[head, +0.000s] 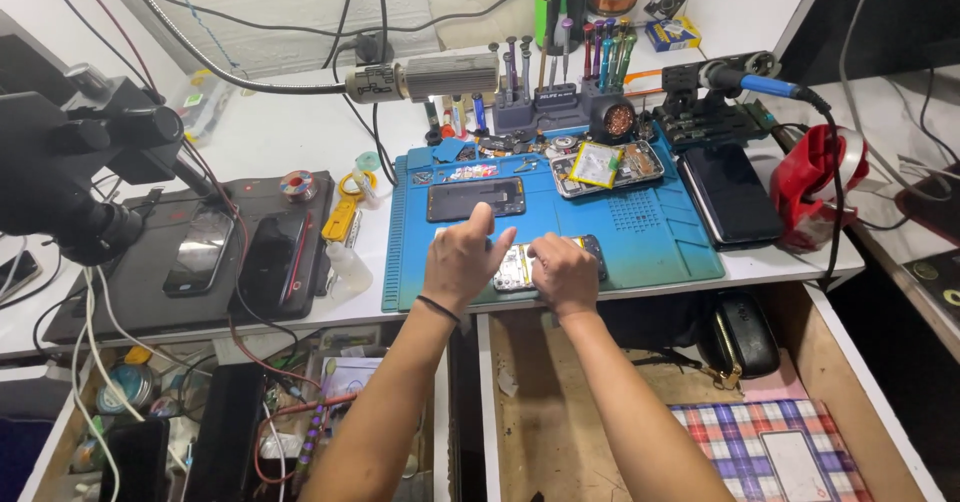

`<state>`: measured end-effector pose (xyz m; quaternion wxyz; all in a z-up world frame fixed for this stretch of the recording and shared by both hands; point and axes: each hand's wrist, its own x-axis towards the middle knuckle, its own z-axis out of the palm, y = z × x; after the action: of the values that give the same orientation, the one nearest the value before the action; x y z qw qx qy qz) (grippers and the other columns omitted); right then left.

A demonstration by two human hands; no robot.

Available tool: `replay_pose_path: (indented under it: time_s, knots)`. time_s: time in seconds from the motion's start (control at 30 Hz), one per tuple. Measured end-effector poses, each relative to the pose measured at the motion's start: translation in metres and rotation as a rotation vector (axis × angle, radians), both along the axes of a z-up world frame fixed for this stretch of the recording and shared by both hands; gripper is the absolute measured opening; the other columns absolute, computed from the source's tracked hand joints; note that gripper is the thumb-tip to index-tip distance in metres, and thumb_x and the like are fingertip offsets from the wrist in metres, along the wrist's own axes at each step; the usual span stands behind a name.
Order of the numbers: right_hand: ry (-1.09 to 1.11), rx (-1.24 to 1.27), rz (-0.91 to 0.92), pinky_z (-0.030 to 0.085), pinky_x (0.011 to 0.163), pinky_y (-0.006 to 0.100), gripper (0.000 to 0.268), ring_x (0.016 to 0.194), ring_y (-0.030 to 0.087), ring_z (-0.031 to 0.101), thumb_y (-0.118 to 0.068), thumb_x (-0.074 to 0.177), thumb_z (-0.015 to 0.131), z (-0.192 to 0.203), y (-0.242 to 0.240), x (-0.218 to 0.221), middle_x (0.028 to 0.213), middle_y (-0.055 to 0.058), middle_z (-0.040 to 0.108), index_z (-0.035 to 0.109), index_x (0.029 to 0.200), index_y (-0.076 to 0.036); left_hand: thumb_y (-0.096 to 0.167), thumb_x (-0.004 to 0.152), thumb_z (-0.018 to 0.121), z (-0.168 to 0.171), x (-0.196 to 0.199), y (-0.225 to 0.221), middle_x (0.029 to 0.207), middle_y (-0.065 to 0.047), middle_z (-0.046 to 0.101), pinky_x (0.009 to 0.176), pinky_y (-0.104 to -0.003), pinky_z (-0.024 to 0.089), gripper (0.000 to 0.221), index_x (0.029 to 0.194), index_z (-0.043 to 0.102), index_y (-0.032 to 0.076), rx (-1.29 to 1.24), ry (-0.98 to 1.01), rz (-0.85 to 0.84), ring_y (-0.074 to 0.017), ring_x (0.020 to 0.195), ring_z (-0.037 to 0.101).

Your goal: Assembling internal components of a mobile phone, including the battery and motherboard, on a repair bench.

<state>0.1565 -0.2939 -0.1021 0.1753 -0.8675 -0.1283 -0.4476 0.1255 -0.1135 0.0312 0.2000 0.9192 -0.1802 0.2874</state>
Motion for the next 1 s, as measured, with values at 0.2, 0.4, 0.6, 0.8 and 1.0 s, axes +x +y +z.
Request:
replay_pose_path:
  time_s: [0.2, 0.4, 0.6, 0.8, 1.0]
  knots:
    - [0.008, 0.016, 0.014, 0.057, 0.063, 0.031, 0.017, 0.066, 0.019, 0.065, -0.013, 0.08, 0.054, 0.005, 0.002, -0.004, 0.065, -0.004, 0.051, 0.06, 0.075, -0.028, -0.005, 0.091, 0.058, 0.032, -0.022, 0.01, 0.1, -0.018, 0.074, 0.091, -0.055, 0.058, 0.023, 0.104, 0.052, 0.012, -0.226, 0.449, -0.368, -0.0426, 0.105, 0.071]
    - [-0.012, 0.018, 0.01, 0.057, 0.063, 0.031, 0.018, 0.068, 0.019, 0.066, -0.013, 0.08, 0.055, 0.005, 0.002, -0.004, 0.066, -0.004, 0.051, 0.06, 0.075, -0.029, 0.046, 0.096, 0.066, 0.032, -0.031, 0.004, 0.064, -0.012, 0.066, 0.061, -0.051, 0.059, 0.035, 0.096, 0.048, 0.015, 0.014, 0.144, -0.076, -0.0352, 0.065, 0.073]
    - [0.017, 0.029, 0.003, 0.057, 0.062, 0.031, 0.02, 0.066, 0.019, 0.065, -0.011, 0.08, 0.055, 0.015, 0.005, -0.01, 0.064, -0.005, 0.052, 0.061, 0.074, -0.029, 0.053, 0.1, 0.052, 0.037, -0.036, 0.003, 0.067, -0.014, 0.066, 0.064, -0.049, 0.059, 0.036, 0.102, 0.047, 0.017, 0.165, 0.21, -0.049, -0.038, 0.066, 0.074]
    - [0.026, 0.028, 0.012, 0.057, 0.062, 0.032, 0.019, 0.067, 0.02, 0.066, -0.011, 0.081, 0.055, 0.017, 0.004, -0.011, 0.064, -0.003, 0.053, 0.061, 0.074, -0.027, 0.049, 0.099, 0.058, 0.043, -0.038, 0.003, 0.062, -0.007, 0.066, 0.061, -0.042, 0.059, 0.034, 0.104, 0.047, 0.017, 0.183, 0.217, -0.05, -0.0284, 0.062, 0.074]
    - [0.014, 0.024, -0.001, 0.057, 0.064, 0.031, 0.018, 0.068, 0.019, 0.066, -0.013, 0.081, 0.055, 0.011, 0.004, -0.008, 0.064, -0.004, 0.052, 0.06, 0.073, -0.029, 0.044, 0.098, 0.062, 0.046, -0.041, 0.003, 0.066, -0.005, 0.067, 0.064, -0.042, 0.06, 0.032, 0.105, 0.047, 0.016, 0.166, 0.243, -0.054, -0.0287, 0.065, 0.074]
